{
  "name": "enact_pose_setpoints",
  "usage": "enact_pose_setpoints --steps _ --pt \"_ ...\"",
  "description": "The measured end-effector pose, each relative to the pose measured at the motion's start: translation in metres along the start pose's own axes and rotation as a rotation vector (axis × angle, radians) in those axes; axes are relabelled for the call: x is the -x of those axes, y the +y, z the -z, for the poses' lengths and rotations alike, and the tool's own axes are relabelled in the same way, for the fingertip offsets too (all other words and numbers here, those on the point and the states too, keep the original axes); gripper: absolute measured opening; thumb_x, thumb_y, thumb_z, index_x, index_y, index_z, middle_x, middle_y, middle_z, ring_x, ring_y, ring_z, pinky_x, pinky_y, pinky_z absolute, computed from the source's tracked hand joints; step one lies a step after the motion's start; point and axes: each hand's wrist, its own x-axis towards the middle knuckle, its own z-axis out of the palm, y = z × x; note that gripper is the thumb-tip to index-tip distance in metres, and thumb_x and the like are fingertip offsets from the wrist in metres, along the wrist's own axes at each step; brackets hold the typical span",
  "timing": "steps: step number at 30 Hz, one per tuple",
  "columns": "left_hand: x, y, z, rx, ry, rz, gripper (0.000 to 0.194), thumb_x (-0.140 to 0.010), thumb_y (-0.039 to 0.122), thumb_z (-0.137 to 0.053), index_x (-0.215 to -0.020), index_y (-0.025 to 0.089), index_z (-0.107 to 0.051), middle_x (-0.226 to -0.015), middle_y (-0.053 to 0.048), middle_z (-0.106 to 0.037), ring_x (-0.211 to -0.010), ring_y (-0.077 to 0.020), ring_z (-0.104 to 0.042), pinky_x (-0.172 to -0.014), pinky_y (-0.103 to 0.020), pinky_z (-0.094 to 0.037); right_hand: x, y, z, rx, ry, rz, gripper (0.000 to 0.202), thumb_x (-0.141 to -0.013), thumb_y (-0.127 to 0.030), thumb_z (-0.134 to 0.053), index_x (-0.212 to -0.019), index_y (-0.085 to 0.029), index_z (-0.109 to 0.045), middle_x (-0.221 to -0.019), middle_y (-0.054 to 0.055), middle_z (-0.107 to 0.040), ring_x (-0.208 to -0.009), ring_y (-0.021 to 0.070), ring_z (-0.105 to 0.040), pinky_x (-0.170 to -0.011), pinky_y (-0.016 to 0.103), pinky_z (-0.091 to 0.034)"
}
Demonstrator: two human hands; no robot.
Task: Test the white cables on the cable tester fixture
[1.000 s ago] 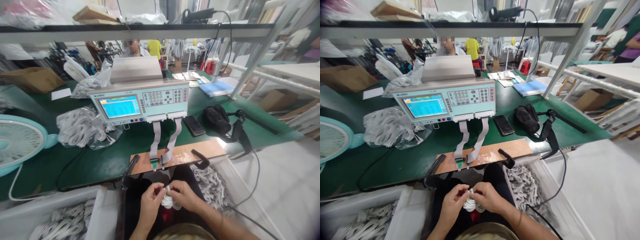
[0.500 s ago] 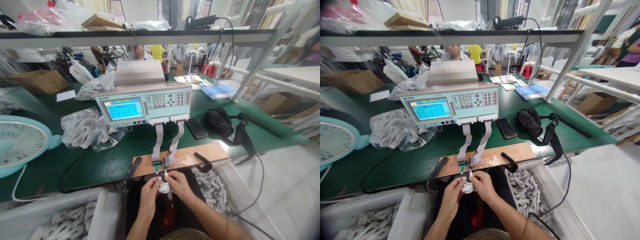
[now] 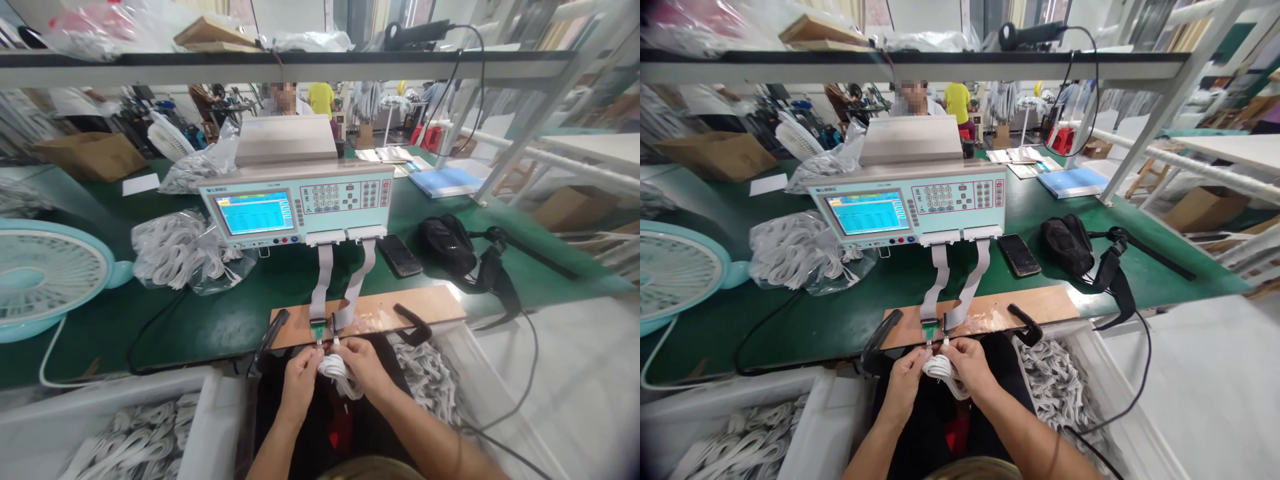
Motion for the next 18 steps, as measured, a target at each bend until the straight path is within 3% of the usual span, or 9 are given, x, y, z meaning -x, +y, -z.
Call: enact_pose_setpoints --steps 5,10,14,16,18 --pt "0.004 -0.006 -0.008 0.055 0.092 0.0 0.028 -0.08 0.037 -0.056 -0.065 0.014 -0.061 -0.059 0.003 -0.053 -0.061 -0.0129 -0.048 -0.058 -0.021 -0.038 0.002 -0.004 0.001 0.04 -0.009 0.029 0.037 -0.058 -0.046 -0.074 -0.053 -0.014 -0.055 -0.046 -0.005 -0.047 -0.044 0.0068 -0.035 -0.046 0.022 -0.027" --pt "0.003 -0.013 -0.019 0.161 0.194 0.019 0.027 -0.079 0.039 -0.059 -0.075 0.013 -0.065 -0.063 0.001 -0.058 -0.063 -0.0144 -0.051 -0.058 -0.021 -0.04 0.002 -0.005 0.0 0.036 -0.013 0.04 0.036 -0.059 -0.046 -0.075 -0.057 -0.014 -0.058 -0.05 -0.003 -0.051 -0.047 0.008 -0.039 -0.048 0.022 -0.029" --pt "0.004 -0.013 -0.025 0.1 0.202 -0.015 0.03 -0.081 0.039 -0.054 -0.075 0.012 -0.066 -0.06 0.001 -0.059 -0.059 -0.0139 -0.052 -0.053 -0.021 -0.039 0.003 -0.004 -0.002 0.026 -0.023 0.038 0.038 -0.059 -0.05 -0.074 -0.059 -0.014 -0.061 -0.053 -0.001 -0.056 -0.049 0.0101 -0.044 -0.05 0.023 -0.034" --pt "0.009 -0.005 -0.02 0.046 0.209 -0.026 0.031 -0.08 0.039 -0.055 -0.066 0.012 -0.064 -0.055 0.001 -0.057 -0.055 -0.0137 -0.051 -0.05 -0.021 -0.038 0.005 -0.001 -0.002 0.034 -0.01 0.03 0.037 -0.059 -0.049 -0.075 -0.063 -0.014 -0.062 -0.055 -0.001 -0.058 -0.05 0.0113 -0.047 -0.05 0.023 -0.036" --pt "0.019 0.007 -0.004 0.011 0.239 -0.04 0.029 -0.081 0.036 -0.054 -0.066 0.014 -0.064 -0.062 -0.002 -0.062 -0.061 -0.0154 -0.056 -0.054 -0.023 -0.042 0.006 0.002 -0.001 0.046 0.004 0.013 0.035 -0.061 -0.048 -0.074 -0.069 -0.015 -0.064 -0.059 0.0 -0.061 -0.052 0.0135 -0.052 -0.051 0.023 -0.039"
